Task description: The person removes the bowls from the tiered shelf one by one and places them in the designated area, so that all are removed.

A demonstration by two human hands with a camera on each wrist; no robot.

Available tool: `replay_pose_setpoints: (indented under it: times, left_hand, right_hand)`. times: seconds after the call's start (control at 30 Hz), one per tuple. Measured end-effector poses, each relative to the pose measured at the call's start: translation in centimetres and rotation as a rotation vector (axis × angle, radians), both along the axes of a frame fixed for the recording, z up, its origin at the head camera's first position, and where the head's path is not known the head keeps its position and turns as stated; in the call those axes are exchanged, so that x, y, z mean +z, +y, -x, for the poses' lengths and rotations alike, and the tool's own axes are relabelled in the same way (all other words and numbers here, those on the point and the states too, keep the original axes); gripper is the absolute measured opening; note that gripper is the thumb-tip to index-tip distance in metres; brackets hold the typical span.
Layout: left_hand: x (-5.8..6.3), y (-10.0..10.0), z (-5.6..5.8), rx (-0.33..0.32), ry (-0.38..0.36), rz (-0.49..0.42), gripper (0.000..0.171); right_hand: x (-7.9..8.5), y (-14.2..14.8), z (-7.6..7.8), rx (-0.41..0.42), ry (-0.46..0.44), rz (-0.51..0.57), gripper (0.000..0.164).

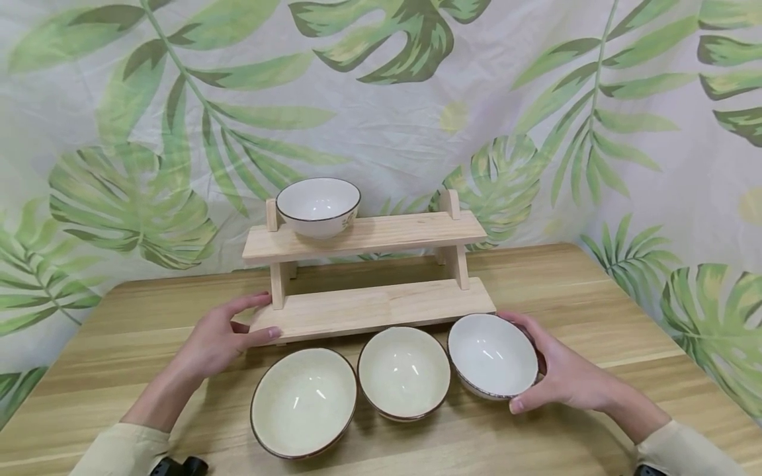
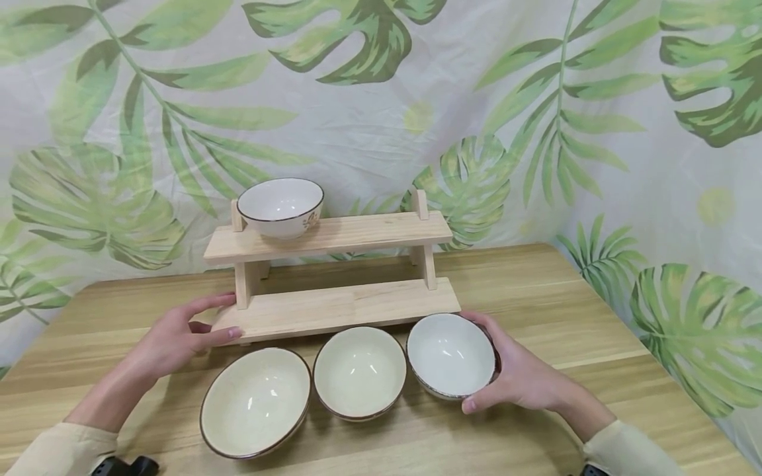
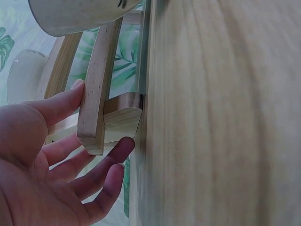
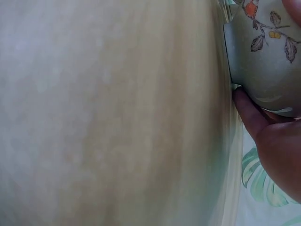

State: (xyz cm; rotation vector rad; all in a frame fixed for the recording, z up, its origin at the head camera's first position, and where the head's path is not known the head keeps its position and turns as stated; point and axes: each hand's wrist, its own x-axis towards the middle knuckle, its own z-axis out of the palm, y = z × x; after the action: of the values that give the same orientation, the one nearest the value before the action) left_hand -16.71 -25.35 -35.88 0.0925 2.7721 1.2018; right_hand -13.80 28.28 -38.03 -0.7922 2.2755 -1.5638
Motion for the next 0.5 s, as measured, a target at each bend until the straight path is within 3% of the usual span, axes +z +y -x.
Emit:
replay_pose_setpoints:
  times: [0.27,0.5]
  left_hand:
    - [0.1,0.0,-0.1,0.005,-0.002,-0.005,0.085]
    - [0.1,0.0,0.0,-0.003,-0.001,-0.005,0.084]
  right_hand:
    - [0.6,0.3,0.0,0.007,0.007,-0.064,0.117]
    - [1.6,0.4,0.4,-0.057,0.111,-0.124,0.102]
